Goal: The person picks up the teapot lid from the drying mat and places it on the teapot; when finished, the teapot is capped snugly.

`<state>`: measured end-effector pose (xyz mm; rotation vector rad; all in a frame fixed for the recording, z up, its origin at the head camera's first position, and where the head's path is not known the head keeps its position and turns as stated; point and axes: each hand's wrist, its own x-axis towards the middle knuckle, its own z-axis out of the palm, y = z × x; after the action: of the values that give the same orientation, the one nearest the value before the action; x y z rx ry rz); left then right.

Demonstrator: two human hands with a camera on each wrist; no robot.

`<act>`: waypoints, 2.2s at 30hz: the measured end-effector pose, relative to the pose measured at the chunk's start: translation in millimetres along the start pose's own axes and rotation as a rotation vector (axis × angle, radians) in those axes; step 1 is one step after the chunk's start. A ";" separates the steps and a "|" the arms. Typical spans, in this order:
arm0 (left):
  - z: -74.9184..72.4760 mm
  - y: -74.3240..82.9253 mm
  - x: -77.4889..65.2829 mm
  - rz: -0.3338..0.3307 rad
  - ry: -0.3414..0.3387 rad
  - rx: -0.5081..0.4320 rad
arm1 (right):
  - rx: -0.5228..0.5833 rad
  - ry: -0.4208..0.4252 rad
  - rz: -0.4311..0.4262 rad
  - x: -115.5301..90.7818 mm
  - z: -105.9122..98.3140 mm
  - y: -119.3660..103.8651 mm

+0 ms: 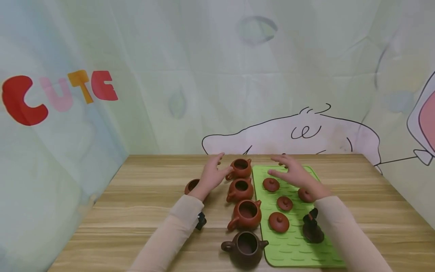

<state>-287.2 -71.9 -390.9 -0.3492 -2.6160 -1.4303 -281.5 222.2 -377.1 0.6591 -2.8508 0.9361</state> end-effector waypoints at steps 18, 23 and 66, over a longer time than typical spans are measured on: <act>21.4 -3.4 -1.0 -0.109 -0.083 -0.023 | 0.088 -0.177 0.033 6.4 10.9 8.7; 24.0 -5.7 1.0 -0.103 -0.065 -0.026 | 0.088 -0.238 0.107 9.0 12.4 12.0; 29.8 -19.2 3.0 -0.076 0.000 0.014 | 0.055 -0.274 0.112 13.3 13.7 7.3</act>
<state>-295.6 -56.4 -421.7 -0.2501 -2.6652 -1.4338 -295.6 214.5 -389.6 0.6879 -3.1408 1.0157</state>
